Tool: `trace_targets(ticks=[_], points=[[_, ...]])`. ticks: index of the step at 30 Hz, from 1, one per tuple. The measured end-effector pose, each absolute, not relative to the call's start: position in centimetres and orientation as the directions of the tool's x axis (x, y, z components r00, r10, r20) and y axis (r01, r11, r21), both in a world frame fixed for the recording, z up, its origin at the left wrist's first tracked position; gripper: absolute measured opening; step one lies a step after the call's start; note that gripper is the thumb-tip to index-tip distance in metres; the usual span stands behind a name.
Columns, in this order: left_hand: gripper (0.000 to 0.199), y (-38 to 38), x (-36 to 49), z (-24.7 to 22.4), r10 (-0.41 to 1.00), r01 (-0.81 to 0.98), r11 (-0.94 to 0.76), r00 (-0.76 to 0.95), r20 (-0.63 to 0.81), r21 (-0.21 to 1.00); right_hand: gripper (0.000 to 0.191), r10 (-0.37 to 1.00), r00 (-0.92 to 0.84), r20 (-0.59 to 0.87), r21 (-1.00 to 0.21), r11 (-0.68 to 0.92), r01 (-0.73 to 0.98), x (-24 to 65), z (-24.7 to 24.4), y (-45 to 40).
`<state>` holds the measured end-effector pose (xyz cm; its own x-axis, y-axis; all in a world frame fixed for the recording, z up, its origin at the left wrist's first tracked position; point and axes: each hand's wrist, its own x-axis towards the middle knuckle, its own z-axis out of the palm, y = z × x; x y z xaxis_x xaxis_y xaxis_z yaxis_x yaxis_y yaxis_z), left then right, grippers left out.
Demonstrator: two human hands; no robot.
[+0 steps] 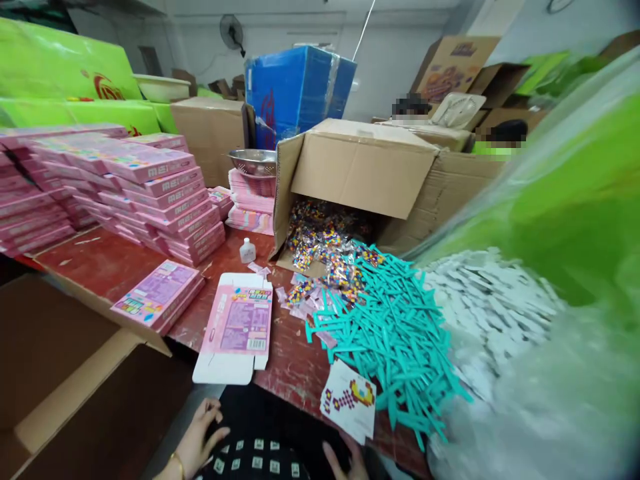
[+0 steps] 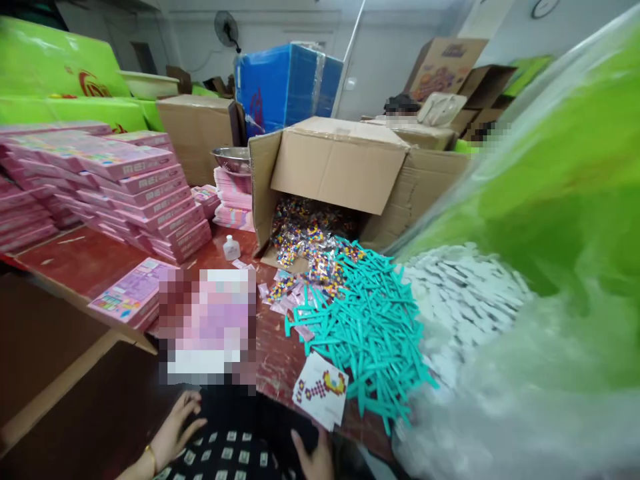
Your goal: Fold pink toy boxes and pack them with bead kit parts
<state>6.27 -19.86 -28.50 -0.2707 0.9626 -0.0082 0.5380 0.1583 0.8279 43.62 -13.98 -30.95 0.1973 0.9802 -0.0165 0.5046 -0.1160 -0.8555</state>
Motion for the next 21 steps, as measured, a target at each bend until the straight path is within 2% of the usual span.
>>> trace_targets(ticks=[3, 7, 10, 14, 17, 21], points=[[0.034, -20.3, 6.7, -28.1, 0.980, 0.539, 0.062, -0.194, 0.052, 0.840, 0.056, 0.984, 0.172, 0.040, -0.848, -0.057, 0.526, 41.9, -31.2, -12.3], [0.035, -22.9, 5.5, -28.5, 0.986, 0.525, 0.058, -0.162, 0.033, 0.849, 0.042, 0.995, 0.088, 0.051, -0.841, -0.004, 0.541, 40.5, -29.4, -12.2], [0.040, -24.2, 4.2, -29.1, 0.985, 0.538, 0.095, -0.170, -0.003, 0.837, 0.034, 0.993, 0.110, 0.033, -0.844, -0.031, 0.536, 39.9, -28.6, -12.7], [0.051, -24.3, 4.7, -28.8, 0.992, 0.477, 0.121, -0.092, -0.088, 0.870, 0.028, 0.988, 0.134, -0.073, -0.817, -0.137, 0.560, 40.0, -28.0, -14.4], [0.054, -24.4, 6.2, -27.5, 0.984, 0.425, 0.176, -0.044, -0.174, 0.888, 0.027, 0.975, -0.024, -0.220, -0.803, -0.167, 0.573, 40.3, -26.6, -16.8], [0.056, -24.9, 7.8, -25.7, 0.982, 0.358, 0.156, 0.042, -0.183, 0.920, 0.028, 0.931, -0.163, -0.327, -0.781, -0.168, 0.601, 40.0, -24.6, -18.6]])
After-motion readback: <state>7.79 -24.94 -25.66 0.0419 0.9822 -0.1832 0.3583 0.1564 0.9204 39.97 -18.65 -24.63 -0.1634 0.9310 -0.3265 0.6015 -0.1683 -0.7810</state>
